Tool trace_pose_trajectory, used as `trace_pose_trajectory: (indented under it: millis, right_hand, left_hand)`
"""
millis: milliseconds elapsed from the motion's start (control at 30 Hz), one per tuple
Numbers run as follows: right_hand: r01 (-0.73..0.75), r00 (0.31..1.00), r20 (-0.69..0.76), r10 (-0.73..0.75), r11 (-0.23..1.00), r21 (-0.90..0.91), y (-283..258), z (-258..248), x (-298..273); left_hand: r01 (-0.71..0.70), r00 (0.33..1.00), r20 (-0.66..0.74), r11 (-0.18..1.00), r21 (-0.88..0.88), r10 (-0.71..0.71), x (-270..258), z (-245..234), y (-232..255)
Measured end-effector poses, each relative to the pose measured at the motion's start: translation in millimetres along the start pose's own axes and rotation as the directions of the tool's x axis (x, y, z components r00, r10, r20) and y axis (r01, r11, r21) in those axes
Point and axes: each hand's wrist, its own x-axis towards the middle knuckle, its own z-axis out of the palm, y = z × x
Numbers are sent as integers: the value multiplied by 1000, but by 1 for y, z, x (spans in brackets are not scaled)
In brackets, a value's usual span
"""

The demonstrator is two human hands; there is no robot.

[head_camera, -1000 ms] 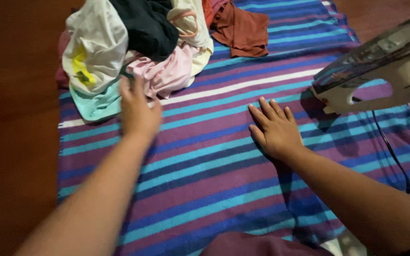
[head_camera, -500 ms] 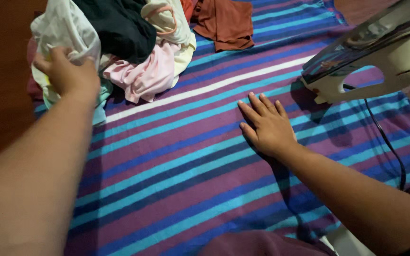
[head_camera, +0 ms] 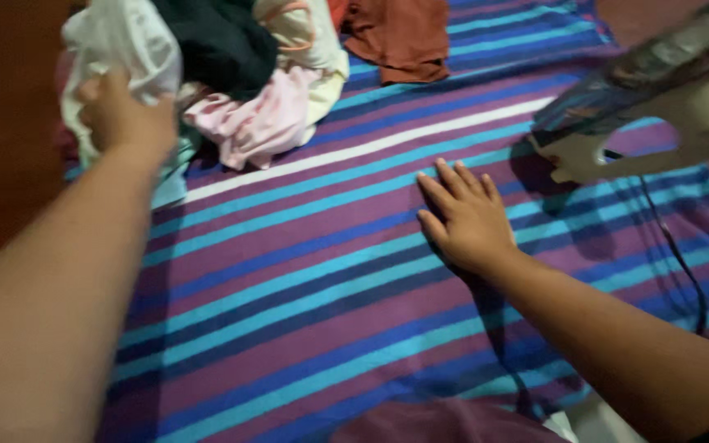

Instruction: The person irons a small white patterned tank top on a striped cloth laid on the floor. After finishing, the person picks up a second white tank top with a yellow trim and cartoon graphic, lays it flat, and begins ironing it.

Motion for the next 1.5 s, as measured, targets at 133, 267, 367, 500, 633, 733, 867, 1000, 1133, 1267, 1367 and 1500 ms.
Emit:
trace_pose_trajectory:
  millis: [133, 267, 367, 500, 633, 733, 867, 1000, 1133, 1267, 1367, 1500]
  right_hand:
    - [0, 1000, -4, 0, 1000, -9, 2, 0, 0]
    - [-1, 1000, -5, 1, 1000, -1, -1, 0, -1]
    - [-1, 1000, 5, 1, 1000, -11, -1, -4, 1]
    - [-324, 928, 245, 281, 932, 161, -12, -22, 26]
    - [330, 939, -127, -321, 730, 598, -38, -53, 41]
    - [420, 849, 1, -528, 677, 605, -64, -68, 34]
    - [-52, 869, 402, -289, 754, 655, -70, -79, 33]
    - [-484, 853, 521, 26, 410, 773, -55, -84, 39]
    - [-553, 797, 579, 170, -182, 813, -63, -102, 46]
    - [-587, 809, 585, -53, -133, 799, -95, -110, 39]
    - [-494, 854, 493, -168, 34, 869, -108, -111, 31]
    - [-489, 847, 524, -87, 259, 833, -103, -105, 24]
  left_hand:
    - [310, 950, 104, 933, -180, -296, 26, 7, -10]
    - [107, 979, -106, 882, -458, -174, 19, -32, 36]
    - [-47, 988, -136, 716, -697, -67, -23, -78, 88]
    - [459, 873, 465, 575, -677, -150, -126, -102, 162]
    - [698, 489, 745, 309, -646, 454, -193, -132, 209]
    - [671, 560, 739, 318, -670, 374, -170, -163, 199]
    - [778, 628, 738, -225, -586, 248, -123, -189, 159]
    - [564, 824, 564, -26, -825, -43, -122, -166, 140]
    - [183, 929, 344, 645, -742, 133, -176, -153, 170]
    - [492, 770, 597, 389, -779, 223, -206, -159, 218]
    - [684, 704, 703, 167, -710, 103, -203, -153, 214]
    - [801, 594, 804, 65, -595, 42, -205, -141, 193]
